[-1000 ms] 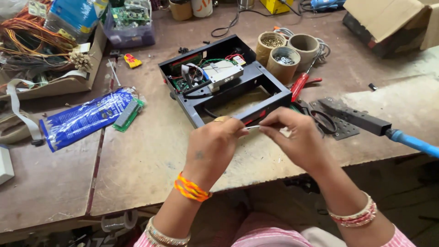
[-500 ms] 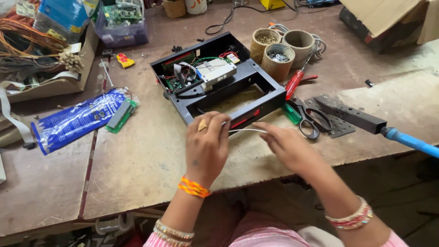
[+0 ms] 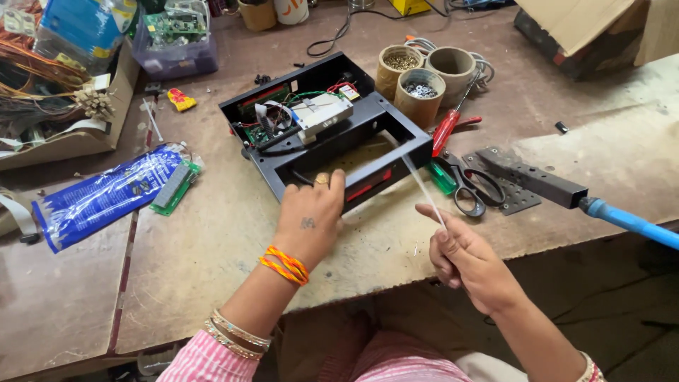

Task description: Assembling an electronic device by installing circuit boards and connecting wires inside a plastic housing.

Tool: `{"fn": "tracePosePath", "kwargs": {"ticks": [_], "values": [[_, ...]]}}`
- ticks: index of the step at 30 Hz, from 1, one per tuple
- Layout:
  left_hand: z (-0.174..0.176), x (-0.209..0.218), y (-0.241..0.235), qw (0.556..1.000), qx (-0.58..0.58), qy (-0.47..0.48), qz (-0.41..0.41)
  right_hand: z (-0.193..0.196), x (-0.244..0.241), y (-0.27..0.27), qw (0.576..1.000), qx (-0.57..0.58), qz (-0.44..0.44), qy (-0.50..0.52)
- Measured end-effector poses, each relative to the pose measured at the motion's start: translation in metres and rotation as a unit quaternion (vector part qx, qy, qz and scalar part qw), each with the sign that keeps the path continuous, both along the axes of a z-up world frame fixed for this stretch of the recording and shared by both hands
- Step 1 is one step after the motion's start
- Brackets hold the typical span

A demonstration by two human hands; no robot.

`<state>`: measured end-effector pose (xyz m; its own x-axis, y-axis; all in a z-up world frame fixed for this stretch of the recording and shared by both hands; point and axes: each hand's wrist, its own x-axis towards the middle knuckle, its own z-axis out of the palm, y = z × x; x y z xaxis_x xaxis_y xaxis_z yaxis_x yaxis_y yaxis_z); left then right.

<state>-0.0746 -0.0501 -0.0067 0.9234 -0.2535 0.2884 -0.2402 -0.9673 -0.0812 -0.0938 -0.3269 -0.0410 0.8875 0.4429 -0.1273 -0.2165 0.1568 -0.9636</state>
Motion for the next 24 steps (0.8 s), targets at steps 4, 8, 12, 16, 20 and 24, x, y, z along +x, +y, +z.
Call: {"fn": "tracePosePath", "kwargs": {"ticks": [4,8,12,16,20,24], "values": [[0.049,-0.002,0.001,1.0,-0.021,-0.007,-0.001,-0.012,-0.002,0.007,0.999,0.018,-0.034,-0.004],[0.077,0.003,0.015,0.985,-0.042,-0.164,-0.038,-0.02,0.001,0.019,0.998,0.041,-0.052,0.01],[0.085,0.008,0.027,0.982,-0.041,-0.176,-0.061,-0.018,0.013,0.034,0.995,0.091,-0.045,0.016],[0.073,-0.004,0.022,0.987,-0.031,-0.147,-0.054,-0.018,0.024,0.039,0.994,0.09,-0.044,-0.045],[0.049,-0.018,0.017,0.986,-0.071,-0.149,-0.04,-0.003,0.018,0.04,0.995,0.074,-0.053,-0.048],[0.008,-0.029,0.015,0.987,-0.079,-0.137,-0.018,0.001,0.012,0.043,0.995,0.038,-0.053,-0.073]]}}
